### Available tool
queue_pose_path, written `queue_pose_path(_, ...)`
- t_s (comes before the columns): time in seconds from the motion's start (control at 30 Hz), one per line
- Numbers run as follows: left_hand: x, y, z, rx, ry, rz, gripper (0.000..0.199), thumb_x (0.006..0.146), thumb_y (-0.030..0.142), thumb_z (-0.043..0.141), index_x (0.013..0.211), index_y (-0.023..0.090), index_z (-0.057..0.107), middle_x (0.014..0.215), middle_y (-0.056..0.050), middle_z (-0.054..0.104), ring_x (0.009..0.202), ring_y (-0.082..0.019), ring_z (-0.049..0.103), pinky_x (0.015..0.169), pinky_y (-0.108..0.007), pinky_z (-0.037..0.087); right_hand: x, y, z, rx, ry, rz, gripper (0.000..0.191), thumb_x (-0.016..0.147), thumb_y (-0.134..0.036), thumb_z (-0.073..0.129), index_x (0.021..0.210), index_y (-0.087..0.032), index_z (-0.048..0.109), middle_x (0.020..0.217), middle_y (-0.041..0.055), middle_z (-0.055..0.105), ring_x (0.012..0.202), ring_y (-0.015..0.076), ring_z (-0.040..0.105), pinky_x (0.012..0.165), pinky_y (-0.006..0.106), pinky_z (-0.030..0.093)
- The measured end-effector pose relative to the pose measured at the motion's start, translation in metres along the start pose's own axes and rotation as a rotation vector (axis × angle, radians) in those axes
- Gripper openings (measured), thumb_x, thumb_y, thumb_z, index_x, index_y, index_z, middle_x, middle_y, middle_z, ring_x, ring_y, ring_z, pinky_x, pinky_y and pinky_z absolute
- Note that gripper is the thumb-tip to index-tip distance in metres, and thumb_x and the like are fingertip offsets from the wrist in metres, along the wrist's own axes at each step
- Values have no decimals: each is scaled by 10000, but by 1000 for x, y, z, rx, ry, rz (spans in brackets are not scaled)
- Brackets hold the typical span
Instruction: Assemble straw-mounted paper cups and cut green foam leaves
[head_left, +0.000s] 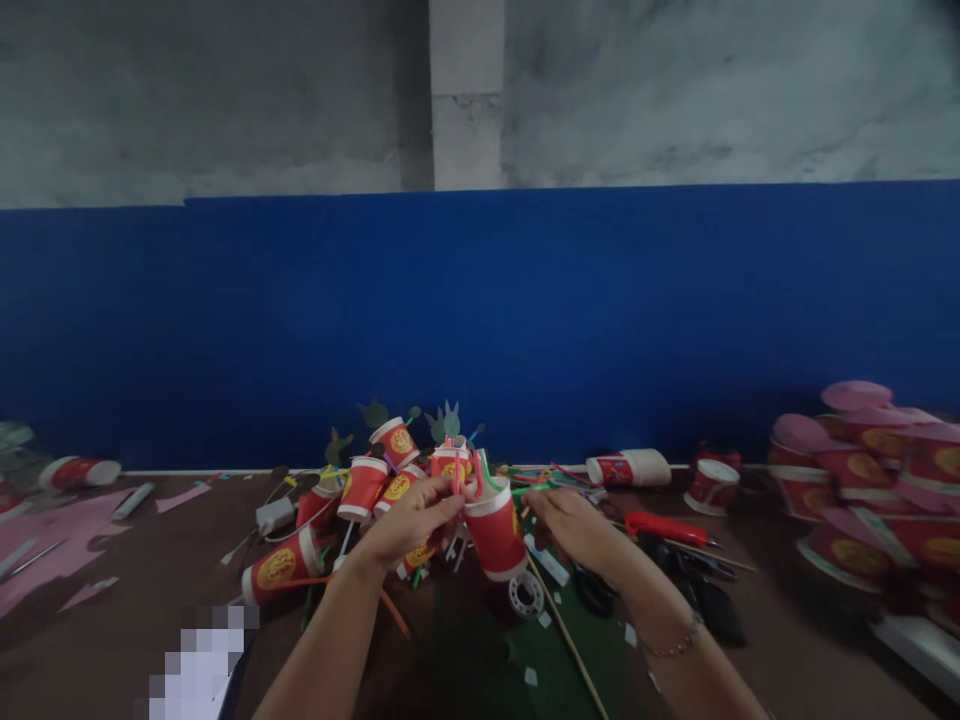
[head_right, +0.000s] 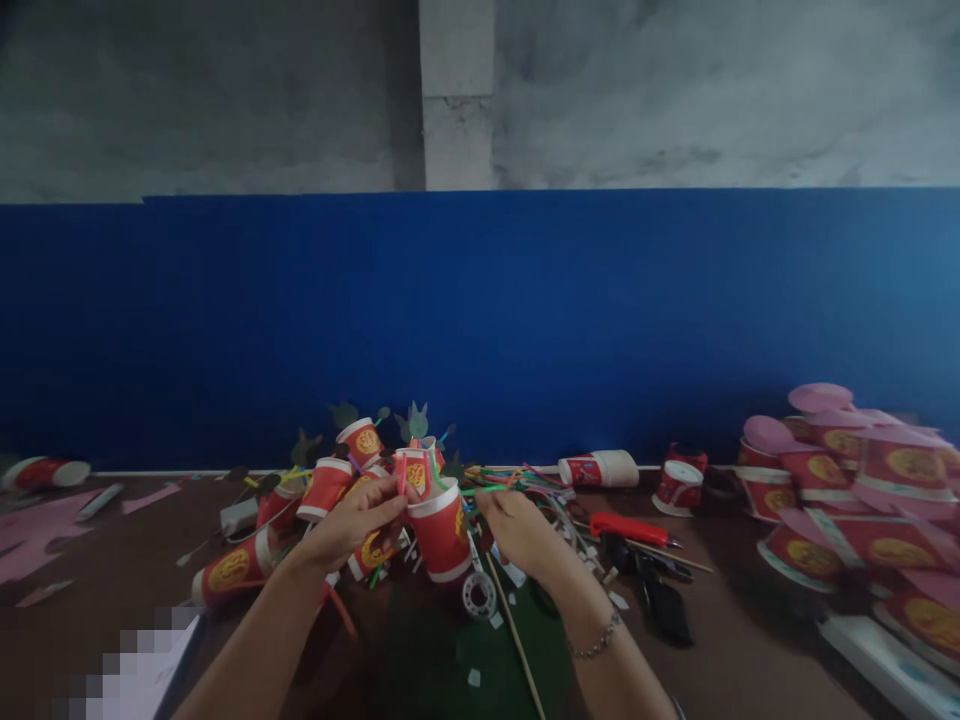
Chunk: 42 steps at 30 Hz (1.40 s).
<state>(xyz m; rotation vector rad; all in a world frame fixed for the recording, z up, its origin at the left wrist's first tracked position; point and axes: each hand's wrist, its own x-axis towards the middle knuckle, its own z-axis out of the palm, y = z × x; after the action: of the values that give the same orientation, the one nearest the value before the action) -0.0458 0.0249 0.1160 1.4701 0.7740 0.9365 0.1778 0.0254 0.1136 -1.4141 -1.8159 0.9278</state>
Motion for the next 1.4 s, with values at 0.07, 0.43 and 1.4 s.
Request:
queue_pose_path(0.07, -2, 1, 0, -50, -13, -6, 342, 703, 462, 642, 791, 140, 566, 533, 51, 450, 431, -43, 368, 429, -184, 260, 3, -3, 3, 158, 108, 16, 363, 860, -393, 381, 640, -162, 554, 470, -27, 513, 365, 83, 411, 381, 205, 293)
queue_pose_path(0.43, -8, 4, -3, 25, -184, 42, 284, 703, 409, 648, 743, 128, 645, 734, -25, 559, 683, -126, 470, 622, -229, 353, -12, -15, -11, 314, -348, -99, 232, 737, -337, 636, 737, -109, 676, 522, -45, 490, 466, 49, 362, 437, 188, 256)
queue_pose_path(1.4, -8, -15, 2, -219, -353, -86, 421, 625, 412, 723, 925, 141, 608, 736, -25, 572, 473, -48, 446, 407, -166, 288, -8, 6, -4, 755, -1089, -50, 407, 707, -493, 612, 675, -90, 568, 537, 114, 689, 350, 139, 600, 276, 141, 388)
